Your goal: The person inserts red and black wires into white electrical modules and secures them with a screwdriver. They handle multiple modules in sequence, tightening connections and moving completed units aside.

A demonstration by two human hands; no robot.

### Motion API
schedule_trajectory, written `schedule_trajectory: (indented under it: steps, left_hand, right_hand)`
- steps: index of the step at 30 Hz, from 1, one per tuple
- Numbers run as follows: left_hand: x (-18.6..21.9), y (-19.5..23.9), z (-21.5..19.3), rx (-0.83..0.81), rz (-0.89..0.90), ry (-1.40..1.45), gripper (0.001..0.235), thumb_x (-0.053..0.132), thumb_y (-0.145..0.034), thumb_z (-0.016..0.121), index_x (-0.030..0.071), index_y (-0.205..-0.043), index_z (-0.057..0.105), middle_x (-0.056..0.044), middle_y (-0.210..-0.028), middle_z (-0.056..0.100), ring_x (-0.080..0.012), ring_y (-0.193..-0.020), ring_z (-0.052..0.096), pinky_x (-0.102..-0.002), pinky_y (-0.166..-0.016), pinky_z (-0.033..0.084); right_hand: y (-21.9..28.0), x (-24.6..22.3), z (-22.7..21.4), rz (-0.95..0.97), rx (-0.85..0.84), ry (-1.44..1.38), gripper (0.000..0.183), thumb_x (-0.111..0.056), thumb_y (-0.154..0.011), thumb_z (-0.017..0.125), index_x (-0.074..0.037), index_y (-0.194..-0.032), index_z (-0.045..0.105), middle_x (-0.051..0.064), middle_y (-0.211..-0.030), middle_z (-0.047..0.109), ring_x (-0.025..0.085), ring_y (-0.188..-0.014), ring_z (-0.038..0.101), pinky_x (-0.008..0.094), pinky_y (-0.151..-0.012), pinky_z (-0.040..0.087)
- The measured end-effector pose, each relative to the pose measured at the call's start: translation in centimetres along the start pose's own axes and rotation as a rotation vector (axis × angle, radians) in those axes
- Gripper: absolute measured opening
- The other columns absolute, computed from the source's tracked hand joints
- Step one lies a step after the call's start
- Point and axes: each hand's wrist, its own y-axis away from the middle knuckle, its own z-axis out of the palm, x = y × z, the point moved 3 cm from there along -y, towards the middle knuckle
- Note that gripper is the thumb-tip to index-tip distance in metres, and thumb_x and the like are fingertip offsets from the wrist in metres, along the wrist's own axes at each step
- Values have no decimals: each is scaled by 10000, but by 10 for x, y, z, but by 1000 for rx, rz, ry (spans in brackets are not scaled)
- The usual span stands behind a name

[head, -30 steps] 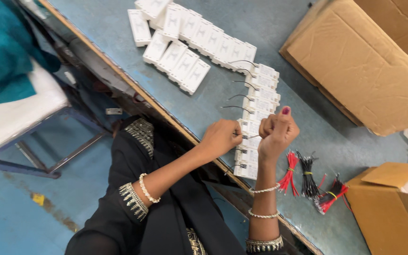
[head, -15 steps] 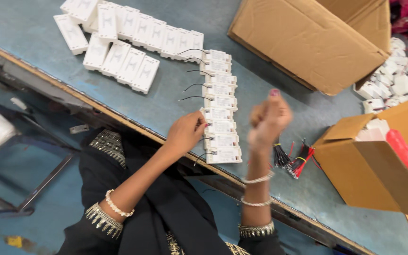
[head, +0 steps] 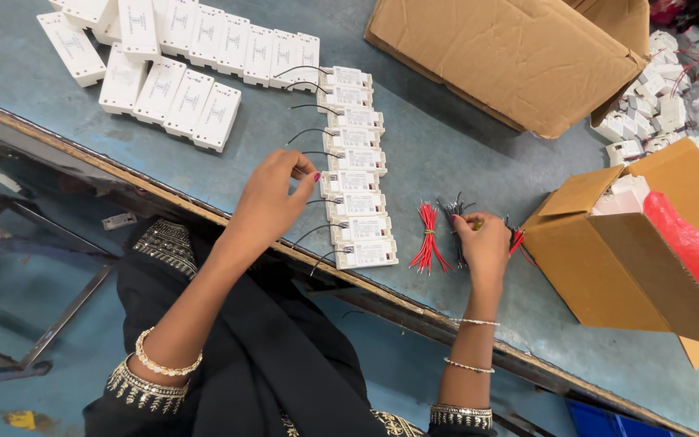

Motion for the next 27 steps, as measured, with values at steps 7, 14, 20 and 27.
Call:
schedule_trajectory:
  steps: [7,14,20,27]
  left_hand:
    - [28,9,6,129,133,57,157,139,-963,659,-1,-1028,691,-157,-1026,706,-307,-992,682,-390,-878,520]
    - [55,17,52,-94,-100,365,372,194,-883,751,-16,-1188,707,-172,-926,795,-180,-774,773,-286,-713,584]
    - [28,6,47,-10,-153,735,220,75,-937,691,-65,-1090,763,-89,-878,794,-91,-757,729,-242,-670,593]
    - [-21,-38,20,141,-141,641,226,99,-1027,621,10,-1165,776,-58,-815,694,-77,-686,571,-268,-592,480]
  right_hand:
    - [16,-31,-35,-132,-14,-450,179,-161,-944,718,-6,-1003,785,10,-740,666,83,-653,518,269,-593,409]
    - [93,-116,-7,-379,-424,-750,140,-125,-956,669,-8,-956,745,-57,-739,598,5,-598,456,201,-514,342]
    - [99,-147,21,-335,-559,-832,196,-158,-997,639,2,-920,722,-66,-637,505,17,-549,400,214,-485,287]
    - [63,-177,9,-306,-446,-1055,212,-208,-1029,587,-33,-928,650,-55,-606,481,27,-497,385,222,-418,240]
